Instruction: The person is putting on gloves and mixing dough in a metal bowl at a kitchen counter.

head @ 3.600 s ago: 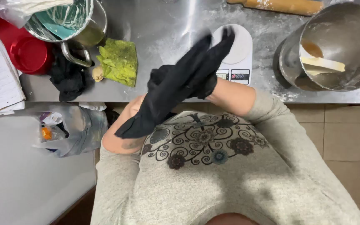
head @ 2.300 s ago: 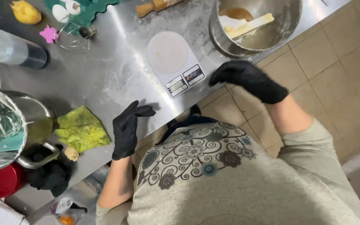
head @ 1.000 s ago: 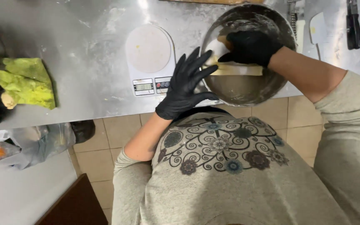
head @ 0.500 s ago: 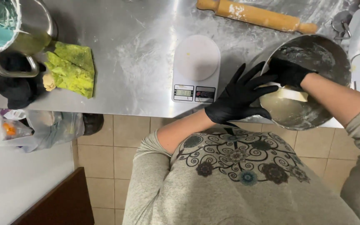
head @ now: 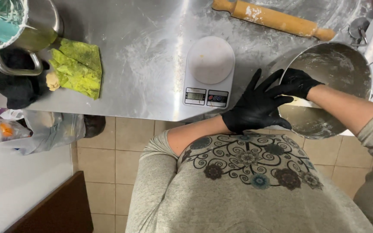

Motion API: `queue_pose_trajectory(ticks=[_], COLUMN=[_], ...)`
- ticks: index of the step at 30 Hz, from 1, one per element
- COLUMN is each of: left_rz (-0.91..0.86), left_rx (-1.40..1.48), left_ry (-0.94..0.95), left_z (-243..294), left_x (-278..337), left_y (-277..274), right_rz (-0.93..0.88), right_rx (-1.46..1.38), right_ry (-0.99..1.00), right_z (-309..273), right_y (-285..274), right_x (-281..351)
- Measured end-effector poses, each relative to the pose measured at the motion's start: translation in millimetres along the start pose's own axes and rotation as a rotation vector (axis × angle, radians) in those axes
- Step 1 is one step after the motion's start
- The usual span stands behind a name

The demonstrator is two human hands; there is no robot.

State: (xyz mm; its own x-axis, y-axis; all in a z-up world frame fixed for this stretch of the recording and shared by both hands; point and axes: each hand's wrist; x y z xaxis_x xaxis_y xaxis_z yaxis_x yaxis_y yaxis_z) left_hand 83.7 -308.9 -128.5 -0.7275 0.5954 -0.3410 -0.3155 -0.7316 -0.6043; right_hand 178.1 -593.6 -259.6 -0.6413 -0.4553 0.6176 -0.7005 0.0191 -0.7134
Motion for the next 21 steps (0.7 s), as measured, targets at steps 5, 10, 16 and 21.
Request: queue_pose_trajectory(ticks=[5, 10, 16, 21], left_rz=[0.116, 0.017, 0.085, 0.047], left_rx=[0.018, -0.027, 0.066, -0.021], left_ry=[0.068, 0.040, 0.059, 0.055], left_z=[-10, -9, -6, -8], left_x=[4, 0, 5, 3], left_y=[9, 1, 1, 5], right_rz=[0.021, 0.001, -0.007, -0.140], right_rx=[-0.047, 0.243, 0.048, -0.100], right_ry=[0.041, 0.014, 0.123, 0.257], right_z=[-44, 10, -103, -11], right_y=[-41, -23, -96, -31], right_x=[28, 23, 66, 27])
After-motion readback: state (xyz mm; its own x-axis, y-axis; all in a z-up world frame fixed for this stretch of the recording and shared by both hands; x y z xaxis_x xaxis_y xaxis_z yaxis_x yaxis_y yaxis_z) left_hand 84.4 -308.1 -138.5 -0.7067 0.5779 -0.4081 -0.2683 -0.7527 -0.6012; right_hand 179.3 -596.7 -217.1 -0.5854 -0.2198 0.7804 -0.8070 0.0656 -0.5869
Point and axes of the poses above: each hand's wrist, its own x-axis away from the middle knuckle, its own y-axis out of the palm, z = x × y, and after that the axes turned 2 degrees about -z, right-handed
